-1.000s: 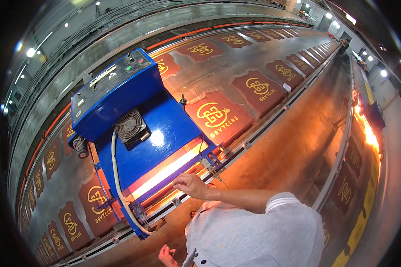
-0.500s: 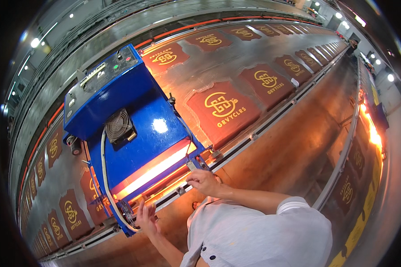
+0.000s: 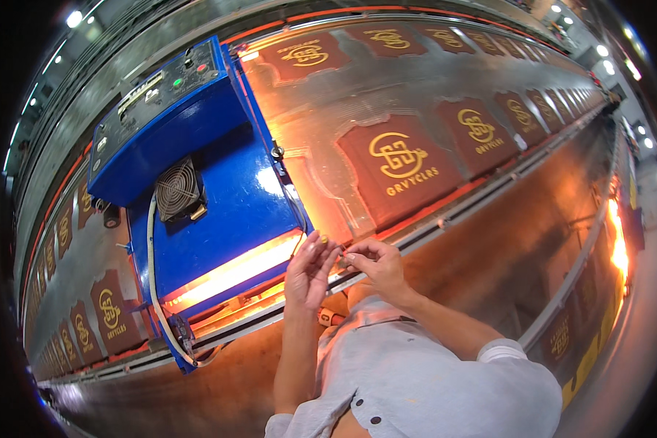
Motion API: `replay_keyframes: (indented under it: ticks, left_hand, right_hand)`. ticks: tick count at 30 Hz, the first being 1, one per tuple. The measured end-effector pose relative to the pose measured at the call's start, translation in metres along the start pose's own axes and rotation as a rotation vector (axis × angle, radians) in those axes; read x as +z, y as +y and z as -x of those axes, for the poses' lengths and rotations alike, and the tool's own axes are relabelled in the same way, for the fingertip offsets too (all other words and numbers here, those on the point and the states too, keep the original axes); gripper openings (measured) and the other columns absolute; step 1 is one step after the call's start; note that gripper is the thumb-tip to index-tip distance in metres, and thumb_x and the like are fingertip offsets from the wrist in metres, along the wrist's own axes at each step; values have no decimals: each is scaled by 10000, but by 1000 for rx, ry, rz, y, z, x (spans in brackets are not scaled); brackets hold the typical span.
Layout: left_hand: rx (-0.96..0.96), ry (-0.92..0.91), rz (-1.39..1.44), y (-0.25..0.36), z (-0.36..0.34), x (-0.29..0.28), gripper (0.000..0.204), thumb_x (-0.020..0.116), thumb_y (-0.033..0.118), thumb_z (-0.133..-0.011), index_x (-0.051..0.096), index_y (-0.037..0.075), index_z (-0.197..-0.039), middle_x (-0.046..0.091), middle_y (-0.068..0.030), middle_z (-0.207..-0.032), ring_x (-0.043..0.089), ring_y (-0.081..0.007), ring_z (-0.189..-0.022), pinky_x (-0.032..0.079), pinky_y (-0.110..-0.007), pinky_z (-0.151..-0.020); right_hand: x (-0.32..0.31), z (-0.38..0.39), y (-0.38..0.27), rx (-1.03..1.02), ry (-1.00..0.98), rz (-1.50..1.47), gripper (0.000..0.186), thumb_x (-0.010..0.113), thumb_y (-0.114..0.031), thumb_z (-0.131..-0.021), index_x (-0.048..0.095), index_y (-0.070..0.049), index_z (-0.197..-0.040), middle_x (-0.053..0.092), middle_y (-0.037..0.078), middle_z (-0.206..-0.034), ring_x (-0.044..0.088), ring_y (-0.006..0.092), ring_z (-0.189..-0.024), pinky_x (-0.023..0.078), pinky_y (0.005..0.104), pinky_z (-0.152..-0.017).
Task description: The person applies yellow ink to a screen printing frame and pulls it across a maroon t-shirt on a conveyor. They then operate a curing machine and use a small tool to remove excess ink from the printed logo on the shirt.
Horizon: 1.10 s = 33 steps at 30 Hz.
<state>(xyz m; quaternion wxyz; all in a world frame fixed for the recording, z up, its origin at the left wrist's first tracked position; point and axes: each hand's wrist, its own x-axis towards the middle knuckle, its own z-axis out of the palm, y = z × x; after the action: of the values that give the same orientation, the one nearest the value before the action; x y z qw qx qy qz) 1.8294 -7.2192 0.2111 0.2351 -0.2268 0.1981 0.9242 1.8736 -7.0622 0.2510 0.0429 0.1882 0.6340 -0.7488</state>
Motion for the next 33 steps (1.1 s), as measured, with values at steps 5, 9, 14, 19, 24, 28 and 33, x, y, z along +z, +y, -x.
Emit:
replay_keyframes:
  ticks: [5,9,14,19,24,28,33]
  left_hand:
    - [33,13,11,-11,-57,7,368,535,40,-948,467,-49,-1299,635,-193,-1133,620,-305,-1110,511,-404,-1002]
    - [123,178,3,-14,-96,-18,395,572,46,-926,484,-39,-1302,635,-166,-1136,618,-277,-1109,513,-391,-993]
    - [306,220,84,-21,-167,-51,381,521,35,-957,440,-58,-1318,618,-189,-1126,608,-295,-1117,515,-392,-991]
    - [351,286,217,-30,-221,-68,374,511,46,-965,433,-43,-1321,612,-158,-1109,599,-277,-1124,499,-391,-992]
    - [384,239,270,-20,-240,-105,375,514,55,-966,428,-42,-1318,610,-153,-1122,598,-265,-1127,487,-388,-996]
    - [379,292,273,-10,-252,-124,393,536,76,-962,427,-48,-1318,606,-166,-1151,604,-268,-1120,483,-385,-995]
    - [392,302,253,-12,-249,-138,383,544,94,-962,446,-42,-1307,626,-162,-1121,611,-266,-1108,483,-382,-977]
  right_hand:
    - [-19,-83,28,-6,-81,-59,89,640,5,-876,656,29,-960,666,74,-864,647,133,-799,559,275,-746]
    - [-28,-150,65,123,-320,-94,103,650,9,-877,646,43,-974,662,69,-911,647,121,-848,552,259,-788]
    - [-20,-217,106,164,-309,-146,113,644,8,-890,619,45,-994,661,72,-913,645,113,-847,550,248,-780]
    - [-16,-252,136,87,-269,-136,91,637,27,-887,624,51,-974,650,68,-896,632,103,-844,538,245,-778]
    - [-2,-266,170,44,-296,-112,74,603,54,-891,623,60,-962,634,64,-905,617,101,-851,517,239,-771]
    - [12,-274,191,57,-292,-50,67,605,48,-891,622,59,-954,630,61,-902,609,93,-837,505,225,-751]
    - [18,-273,204,71,-315,34,68,624,31,-885,629,52,-950,643,33,-861,592,59,-792,484,195,-702]
